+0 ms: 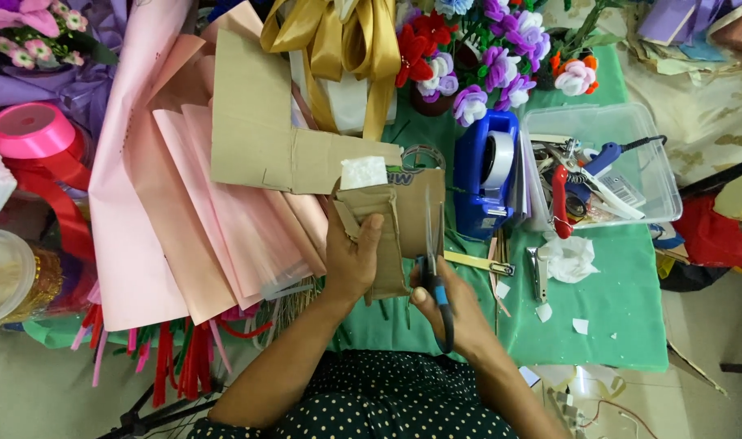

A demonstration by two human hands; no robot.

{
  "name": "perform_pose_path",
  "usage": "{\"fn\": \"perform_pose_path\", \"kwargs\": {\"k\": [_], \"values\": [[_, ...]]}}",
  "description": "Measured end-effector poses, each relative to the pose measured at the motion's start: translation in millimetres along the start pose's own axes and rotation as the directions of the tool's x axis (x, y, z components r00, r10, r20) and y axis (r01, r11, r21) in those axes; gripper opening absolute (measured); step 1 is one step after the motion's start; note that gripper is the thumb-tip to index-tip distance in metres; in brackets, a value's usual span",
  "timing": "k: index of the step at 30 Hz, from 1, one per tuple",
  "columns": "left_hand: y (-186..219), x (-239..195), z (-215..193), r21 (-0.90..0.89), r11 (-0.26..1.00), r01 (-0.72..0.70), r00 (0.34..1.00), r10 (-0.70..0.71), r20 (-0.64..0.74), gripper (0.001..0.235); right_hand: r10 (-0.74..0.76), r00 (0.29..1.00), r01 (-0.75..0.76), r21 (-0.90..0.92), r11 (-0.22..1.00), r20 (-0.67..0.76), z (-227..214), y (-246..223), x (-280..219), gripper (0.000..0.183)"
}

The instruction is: The person cuts a piece of cardboard with scissors, folds it around a white rectangular block, and trims the excess cardboard to form a small box. The person repeatedly adjusts and trims the edges to fit the block snugly.

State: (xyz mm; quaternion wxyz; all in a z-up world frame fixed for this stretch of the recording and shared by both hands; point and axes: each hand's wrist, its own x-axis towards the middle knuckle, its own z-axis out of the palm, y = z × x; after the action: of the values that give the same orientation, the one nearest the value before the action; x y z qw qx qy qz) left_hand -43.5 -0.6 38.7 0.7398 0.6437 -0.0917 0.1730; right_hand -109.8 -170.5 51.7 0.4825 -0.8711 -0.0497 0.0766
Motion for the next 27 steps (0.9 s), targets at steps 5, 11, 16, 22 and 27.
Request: {"fn": "perform_pose_path", "kwargs": {"k": [5, 11, 16, 22, 27], "values": [[-9, 14, -8, -0.045, 0.999, 0.023, 0.986, -0.030, -0.161, 0.066, 0.022, 1.000, -0.024, -0.097, 0.995, -0.020, 5, 1, -7, 0.070], [-11, 30, -8, -0.142, 0.987, 0.081, 0.950, -0.120, -0.289, 0.070, -0.002, 0.999, -0.013, -0.329, 0.944, -0.046, 22, 37, -14, 0.061], [6, 38, -6, -0.200, 0.972, 0.121, 0.935, -0.179, -0.306, 0.081, -0.125, 0.990, 0.078, -0.470, 0.879, -0.070, 27, 55, -15, 0.073], [51, 39, 5, -0.200, 0.965, 0.169, 0.938, -0.220, -0.268, 0.096, -0.195, 0.973, 0.125, -0.420, 0.899, -0.128, 25, 58, -9, 0.065], [46, 36, 9, -0.222, 0.959, 0.178, 0.932, -0.237, -0.273, 0.097, -0.246, 0.963, 0.178, -0.426, 0.887, -0.111, 23, 50, -3, 0.063]]}}
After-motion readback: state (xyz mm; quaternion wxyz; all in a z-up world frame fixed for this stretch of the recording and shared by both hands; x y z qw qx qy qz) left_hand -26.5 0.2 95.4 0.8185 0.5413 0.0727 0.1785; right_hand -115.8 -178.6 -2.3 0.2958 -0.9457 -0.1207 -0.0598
